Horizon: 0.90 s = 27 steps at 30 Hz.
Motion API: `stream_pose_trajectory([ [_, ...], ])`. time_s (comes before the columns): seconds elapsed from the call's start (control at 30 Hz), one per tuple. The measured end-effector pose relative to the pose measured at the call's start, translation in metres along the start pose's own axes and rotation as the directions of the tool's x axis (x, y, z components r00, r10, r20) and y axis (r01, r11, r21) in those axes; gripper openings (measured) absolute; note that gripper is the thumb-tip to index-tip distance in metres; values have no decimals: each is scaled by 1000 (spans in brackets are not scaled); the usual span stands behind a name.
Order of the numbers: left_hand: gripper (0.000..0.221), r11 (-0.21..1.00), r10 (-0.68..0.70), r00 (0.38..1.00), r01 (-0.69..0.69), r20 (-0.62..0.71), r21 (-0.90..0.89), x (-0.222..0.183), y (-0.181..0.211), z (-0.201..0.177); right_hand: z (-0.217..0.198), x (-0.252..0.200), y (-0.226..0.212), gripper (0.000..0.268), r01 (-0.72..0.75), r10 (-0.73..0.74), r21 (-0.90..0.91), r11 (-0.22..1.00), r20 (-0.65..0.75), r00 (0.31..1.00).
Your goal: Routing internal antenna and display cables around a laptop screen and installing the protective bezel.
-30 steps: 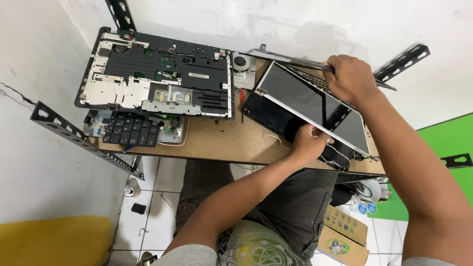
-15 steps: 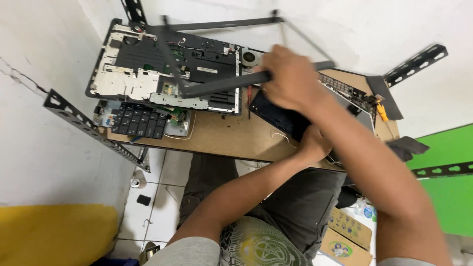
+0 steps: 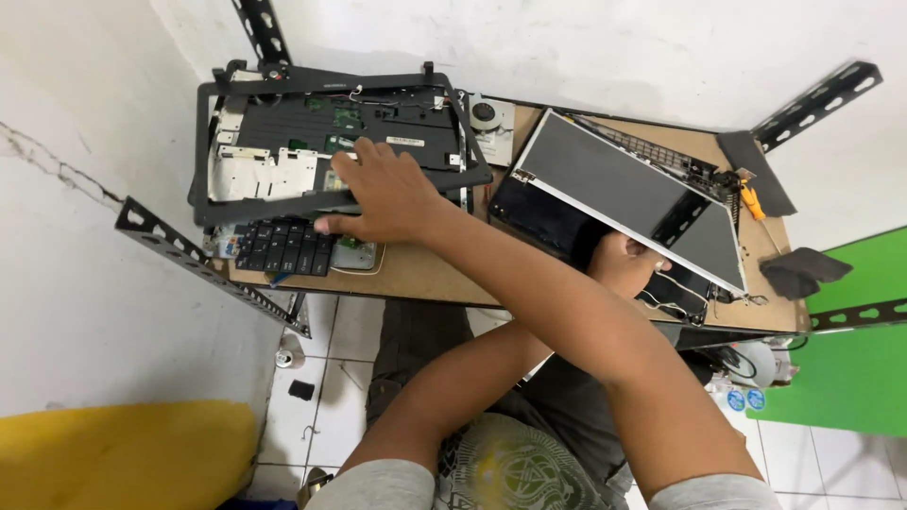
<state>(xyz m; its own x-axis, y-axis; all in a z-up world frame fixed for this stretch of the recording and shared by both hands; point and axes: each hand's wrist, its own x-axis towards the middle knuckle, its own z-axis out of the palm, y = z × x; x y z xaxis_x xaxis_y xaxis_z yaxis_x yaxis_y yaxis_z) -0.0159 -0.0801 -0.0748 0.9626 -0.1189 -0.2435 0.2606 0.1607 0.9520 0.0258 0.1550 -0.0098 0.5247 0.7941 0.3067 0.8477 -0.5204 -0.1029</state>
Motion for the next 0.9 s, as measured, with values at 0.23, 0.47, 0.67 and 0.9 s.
stream_pose_trajectory([
  [0.23, 28, 984, -139, 990, 141, -23, 107, 8, 0, -1, -51, -58, -6, 66, 61, -61, 59, 996, -3, 998],
  [0.47, 13, 997, -7, 1000, 5, 28, 72, 10, 1, -13, -172, -195, 67, 38, -153, 146, 99, 983, 74, 987],
  [0.67, 13, 996, 87, 987, -82, 135, -45, -4, 25, -23, -181, -288, 106, 49, -671, 641, -13, 741, 308, 703],
  [0.9, 16, 997, 51, 991, -43, 128, -60, -16, 47, -29, -172, -302, 109, 43, -518, 594, -353, 779, 151, 790],
])
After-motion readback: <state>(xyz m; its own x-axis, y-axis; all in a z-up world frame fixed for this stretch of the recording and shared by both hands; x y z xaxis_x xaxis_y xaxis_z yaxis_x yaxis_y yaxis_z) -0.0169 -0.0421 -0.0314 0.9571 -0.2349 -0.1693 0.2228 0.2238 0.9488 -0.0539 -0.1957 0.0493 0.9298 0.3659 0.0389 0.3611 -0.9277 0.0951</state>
